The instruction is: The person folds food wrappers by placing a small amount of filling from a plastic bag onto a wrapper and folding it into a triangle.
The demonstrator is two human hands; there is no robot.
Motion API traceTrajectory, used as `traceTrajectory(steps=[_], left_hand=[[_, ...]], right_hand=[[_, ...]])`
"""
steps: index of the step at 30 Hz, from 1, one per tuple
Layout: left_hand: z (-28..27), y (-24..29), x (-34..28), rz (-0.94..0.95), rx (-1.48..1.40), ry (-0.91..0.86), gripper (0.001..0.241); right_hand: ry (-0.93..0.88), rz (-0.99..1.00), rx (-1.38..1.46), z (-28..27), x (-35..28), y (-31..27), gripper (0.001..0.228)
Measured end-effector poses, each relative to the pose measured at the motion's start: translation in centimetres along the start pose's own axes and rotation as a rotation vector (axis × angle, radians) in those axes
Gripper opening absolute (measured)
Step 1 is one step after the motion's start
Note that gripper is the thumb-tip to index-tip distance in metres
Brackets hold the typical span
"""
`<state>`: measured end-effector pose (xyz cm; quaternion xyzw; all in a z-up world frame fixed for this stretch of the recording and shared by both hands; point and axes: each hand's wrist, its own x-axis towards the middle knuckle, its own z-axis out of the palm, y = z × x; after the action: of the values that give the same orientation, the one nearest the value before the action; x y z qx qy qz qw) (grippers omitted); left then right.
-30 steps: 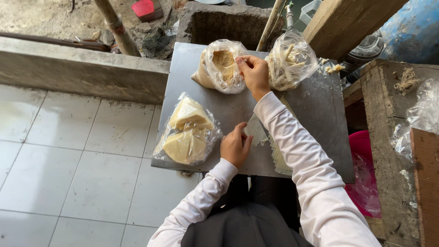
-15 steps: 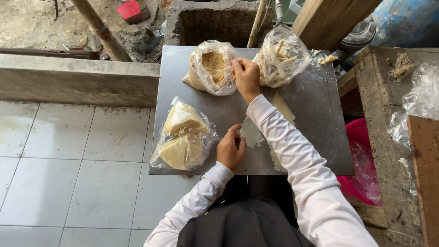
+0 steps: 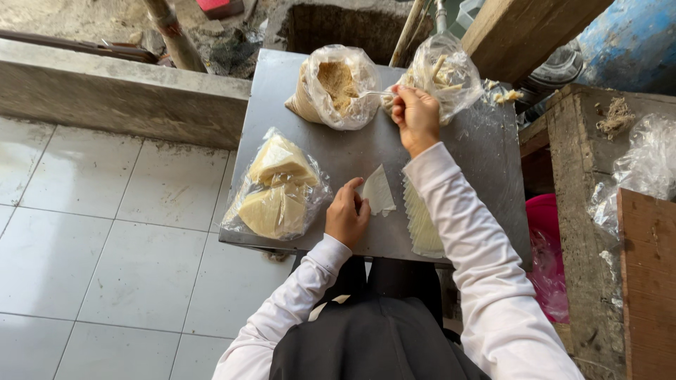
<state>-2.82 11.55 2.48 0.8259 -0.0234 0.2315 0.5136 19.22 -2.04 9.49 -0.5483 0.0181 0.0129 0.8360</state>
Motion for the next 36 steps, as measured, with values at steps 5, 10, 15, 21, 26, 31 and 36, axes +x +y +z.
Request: traceTrajectory(steps=[5, 10, 15, 21, 26, 31, 36], left_hand=[[-0.4, 0.0, -0.6, -0.017, -0.012, 0.005, 0.047], [-1.3, 0.5, -0.7, -0.078, 0.034, -0.032, 0.043], [-1.7, 1.1, -1.0, -0.15, 0.08, -0.108, 0.04], [-2.4, 1.4, -1.1, -0.155, 0.143, -0.065, 0.042], [-2.1, 1.0, -1.0, -0.12, 0.161, -0.082, 0.041], [-2.0, 1.1, -1.1, -0.127, 0.124, -0.075, 0.041], [-1.9, 1.1, -1.2, -0.106, 0.12, -0.058, 0.042]], right_hand=[[-0.073, 0.056, -0.049, -4.8, -6.2, -2.5, 0.014], [-0.017, 0.204, -0.252, -8.7, -13.0, -2.3, 0.015], [-0.072, 0.211, -0.337, -10.1, -16.1, 0.2, 0.018], [-0.145, 0.136, -0.393, -9.8, -16.8, 1.6, 0.019], [-0.189, 0.032, -0.492, -9.6, -17.3, 1.6, 0.019], [-0.237, -0.101, -0.565, -9.8, -18.6, 1.6, 0.017], [-0.211, -0.131, -0.591, -10.6, -19.3, 1.1, 0.017]])
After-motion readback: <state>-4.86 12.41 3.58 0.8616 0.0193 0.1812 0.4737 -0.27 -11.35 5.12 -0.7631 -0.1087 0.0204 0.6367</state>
